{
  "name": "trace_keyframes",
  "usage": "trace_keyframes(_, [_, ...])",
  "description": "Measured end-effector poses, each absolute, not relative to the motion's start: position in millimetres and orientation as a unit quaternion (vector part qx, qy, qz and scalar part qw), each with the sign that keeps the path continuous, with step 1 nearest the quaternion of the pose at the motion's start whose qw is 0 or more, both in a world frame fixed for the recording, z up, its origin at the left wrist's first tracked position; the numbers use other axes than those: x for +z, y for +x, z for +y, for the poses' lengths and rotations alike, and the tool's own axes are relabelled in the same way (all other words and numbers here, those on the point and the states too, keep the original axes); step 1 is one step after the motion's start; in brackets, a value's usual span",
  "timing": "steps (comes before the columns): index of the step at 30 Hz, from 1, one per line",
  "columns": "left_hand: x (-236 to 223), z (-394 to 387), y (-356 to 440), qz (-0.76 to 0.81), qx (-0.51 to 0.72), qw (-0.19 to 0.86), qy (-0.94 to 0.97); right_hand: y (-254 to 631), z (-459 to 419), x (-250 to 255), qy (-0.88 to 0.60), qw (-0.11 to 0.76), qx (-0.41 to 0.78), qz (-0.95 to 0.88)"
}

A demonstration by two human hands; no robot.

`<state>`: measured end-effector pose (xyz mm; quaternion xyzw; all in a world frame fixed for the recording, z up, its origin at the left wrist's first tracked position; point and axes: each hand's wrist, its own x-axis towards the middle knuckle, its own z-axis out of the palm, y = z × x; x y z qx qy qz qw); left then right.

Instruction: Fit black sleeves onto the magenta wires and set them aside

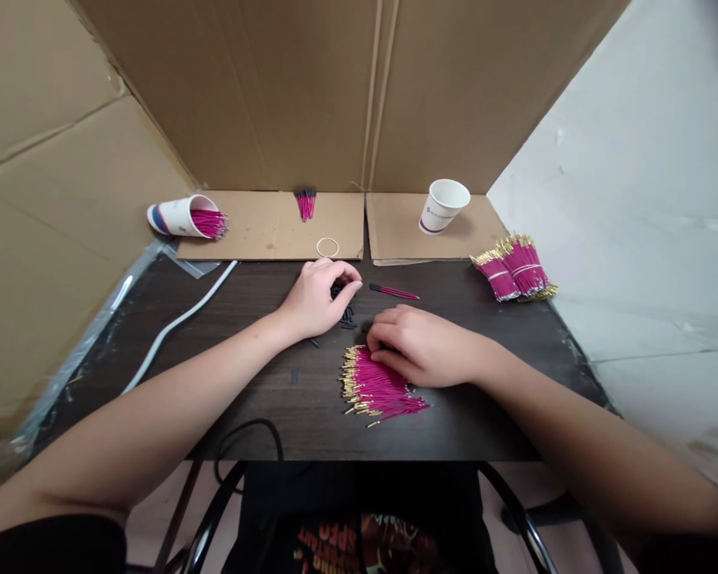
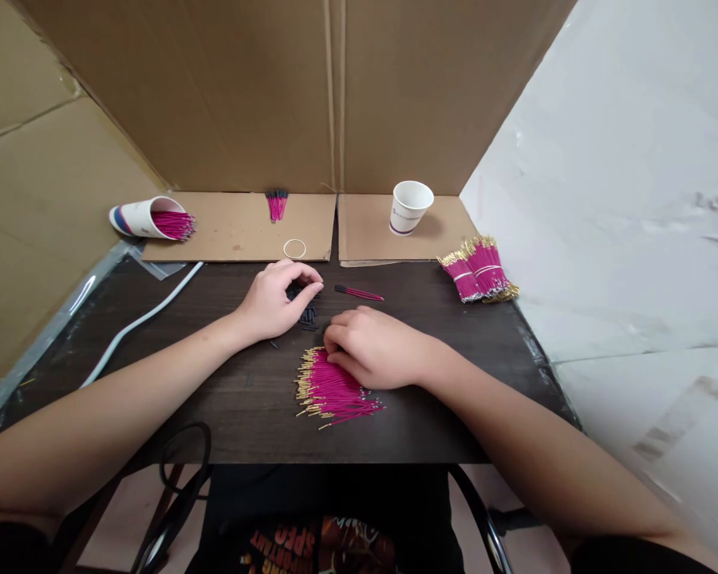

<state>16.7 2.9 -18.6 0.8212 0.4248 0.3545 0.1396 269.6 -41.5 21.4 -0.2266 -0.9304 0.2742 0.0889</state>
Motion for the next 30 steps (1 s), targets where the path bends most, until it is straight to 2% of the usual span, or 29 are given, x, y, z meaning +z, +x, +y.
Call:
trace_keyframes(15, [-16.5,2.4,17.4,0.437,0.346,0.146,0.817,270.5,-41.3,22.2,-0.232,0.081,0.253,-0.936])
trace_keyframes(18, [-16.1,1.9,17.5,0.443,0.342,0.148,0.815,271.0,-39.9,21.0,-0.242,0.131,0.298,-0.914])
trace_keyframes(21, [-15.7,1.6,17.7,0.445,0.345,0.15,0.813,270.7,-35.9,14.4,-0.254,0.242,0.33,-0.876])
trace_keyframes(25, [-15.0,1.9,17.9,0.449,0.345,0.162,0.808,272.2,-25.5,0.1,-0.316,0.371,0.294,-0.822])
trace_keyframes(30, [-13.4,1.7,18.0,0.451,0.354,0.179,0.799,277.9,-11.7,-12.7,-0.369,0.402,0.254,-0.798])
